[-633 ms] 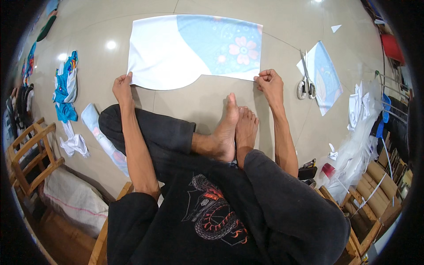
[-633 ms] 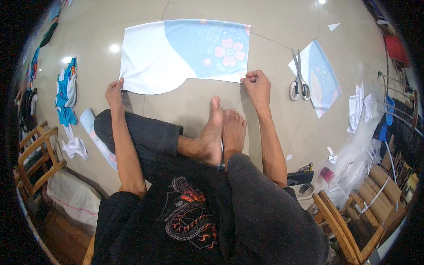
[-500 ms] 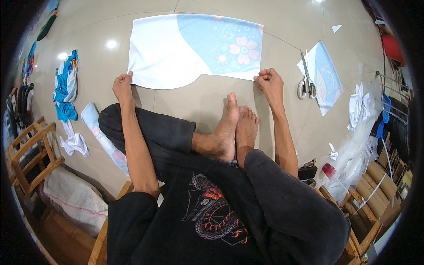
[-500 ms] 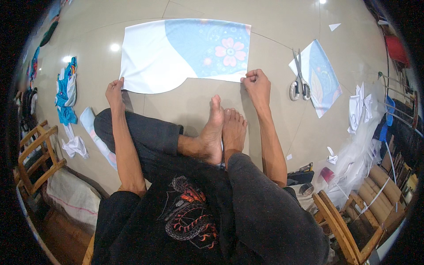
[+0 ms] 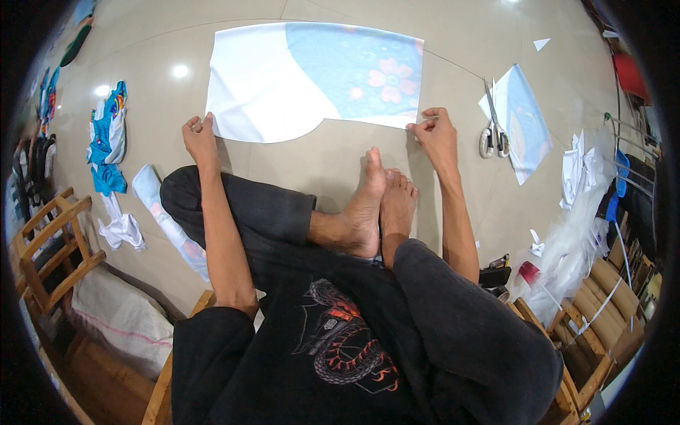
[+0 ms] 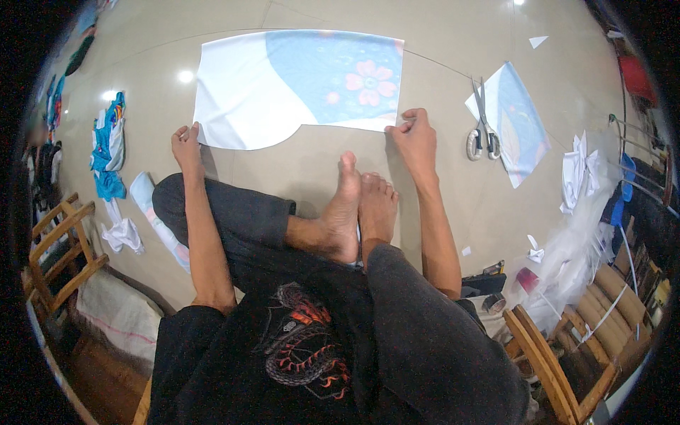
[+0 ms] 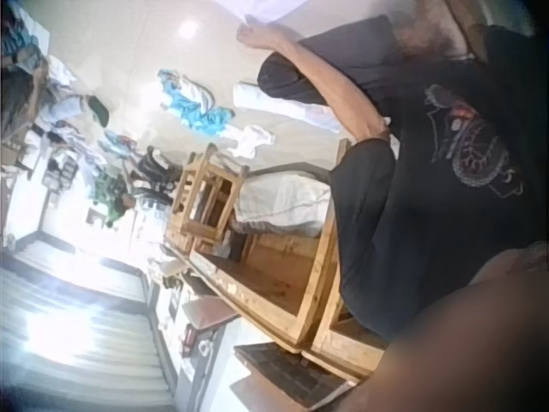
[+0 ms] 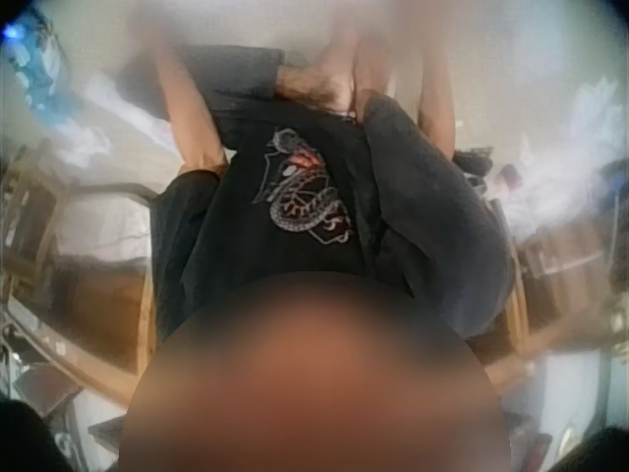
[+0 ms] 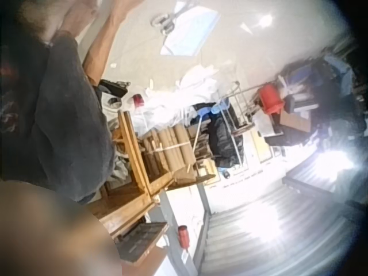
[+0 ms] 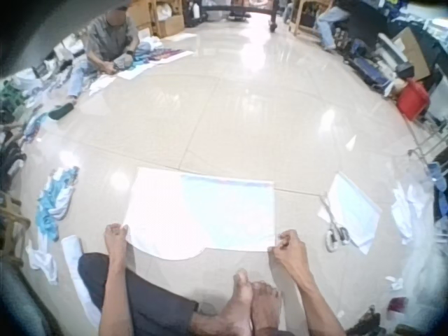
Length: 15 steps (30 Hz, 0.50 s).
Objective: The person sits on the floor and uses scissors to cut a large piece of patterned fabric. They trim the edges and cut out specific shapes, occasionally repositioning the fabric to access different sections.
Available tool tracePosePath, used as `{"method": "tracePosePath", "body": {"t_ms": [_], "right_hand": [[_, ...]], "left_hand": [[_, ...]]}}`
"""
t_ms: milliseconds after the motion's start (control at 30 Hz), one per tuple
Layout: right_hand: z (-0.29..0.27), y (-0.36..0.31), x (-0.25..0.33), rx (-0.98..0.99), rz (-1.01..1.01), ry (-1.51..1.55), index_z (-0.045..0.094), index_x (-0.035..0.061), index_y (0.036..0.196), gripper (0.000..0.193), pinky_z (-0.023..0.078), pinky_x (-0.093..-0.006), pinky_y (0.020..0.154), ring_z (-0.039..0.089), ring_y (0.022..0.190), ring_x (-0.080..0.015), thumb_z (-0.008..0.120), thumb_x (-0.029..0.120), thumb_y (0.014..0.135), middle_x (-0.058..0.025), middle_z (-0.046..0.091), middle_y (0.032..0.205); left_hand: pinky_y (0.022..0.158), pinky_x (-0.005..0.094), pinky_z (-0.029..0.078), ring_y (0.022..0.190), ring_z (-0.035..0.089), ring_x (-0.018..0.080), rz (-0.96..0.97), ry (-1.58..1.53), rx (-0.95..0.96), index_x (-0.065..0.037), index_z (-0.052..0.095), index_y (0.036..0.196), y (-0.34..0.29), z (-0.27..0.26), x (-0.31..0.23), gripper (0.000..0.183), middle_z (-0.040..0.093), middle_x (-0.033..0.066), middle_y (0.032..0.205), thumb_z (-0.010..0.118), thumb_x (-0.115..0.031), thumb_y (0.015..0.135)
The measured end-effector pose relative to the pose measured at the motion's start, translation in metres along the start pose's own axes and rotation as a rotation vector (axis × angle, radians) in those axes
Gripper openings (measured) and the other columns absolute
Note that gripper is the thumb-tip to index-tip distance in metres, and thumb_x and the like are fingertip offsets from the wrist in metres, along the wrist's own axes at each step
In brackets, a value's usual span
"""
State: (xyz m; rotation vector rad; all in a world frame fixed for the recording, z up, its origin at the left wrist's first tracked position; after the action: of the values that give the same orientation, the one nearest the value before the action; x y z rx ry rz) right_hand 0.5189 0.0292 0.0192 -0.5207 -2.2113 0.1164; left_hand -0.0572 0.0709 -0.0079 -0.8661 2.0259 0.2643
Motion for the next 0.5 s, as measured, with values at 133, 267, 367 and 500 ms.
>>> {"method": "tracePosePath", "body": {"t_ms": [133,267,367,500], "right_hand": [[-0.058,-0.007,-0.021,-0.156,0.032,0.01,0.063,-0.0006,0.128,0.05,0.056,-0.0388,0.08,0.07,0.086,-0.0237,0.084,0.02,0.088,-0.0121,0.073,0.093],[-0.126,-0.015,-0.059,-0.52,-0.195,-0.436,0.064,0.0001,0.128,0.038,0.054,-0.045,0.09,0.07,0.1,-0.0349,0.076,0.012,0.093,-0.0175,0.07,0.112],[-0.135,-0.014,-0.092,-0.546,-0.256,-0.622,0.065,0.0004,0.126,0.032,0.054,-0.0475,0.092,0.069,0.103,-0.041,0.071,0.007,0.095,-0.0194,0.069,0.118],[-0.142,-0.01,-0.101,-0.436,-0.184,-0.569,0.063,0.0005,0.128,0.035,0.054,-0.049,0.093,0.069,0.107,-0.044,0.071,0.005,0.094,-0.0208,0.069,0.121]], "left_hand": [[0.111,0.0514,0.043,0.124,0.06,0.0401,0.352,0.481,-0.287,0.002,0.056,0.143,-0.026,-0.007,-0.056,0.056,0.065,0.0235,0.134,0.073,-0.029,0.099],[0.122,0.0608,0.027,0.151,0.036,0.0451,0.794,0.338,-0.089,-0.003,0.052,0.153,-0.055,0.061,-0.124,0.063,0.048,0.0269,0.158,0.068,-0.037,0.102],[0.126,0.0674,0.015,0.158,0.026,0.045,0.898,0.34,0.09,-0.006,0.047,0.16,-0.088,0.136,-0.173,0.07,0.037,0.0241,0.168,0.059,-0.048,0.106],[0.127,0.0688,0.002,0.164,0.012,0.0406,1.04,0.388,0.21,-0.01,0.04,0.166,-0.109,0.228,-0.185,0.081,0.029,0.0196,0.174,0.043,-0.066,0.107]]}}
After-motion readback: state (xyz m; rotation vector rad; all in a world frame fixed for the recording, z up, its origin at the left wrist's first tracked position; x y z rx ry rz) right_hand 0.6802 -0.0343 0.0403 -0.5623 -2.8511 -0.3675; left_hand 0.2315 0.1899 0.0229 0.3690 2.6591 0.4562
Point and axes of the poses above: each hand's wrist, its own y-axis towards the middle knuckle, its own z-axis out of the palm, x = y × z, the point moved 8 cm from there along y, towards the middle knuckle
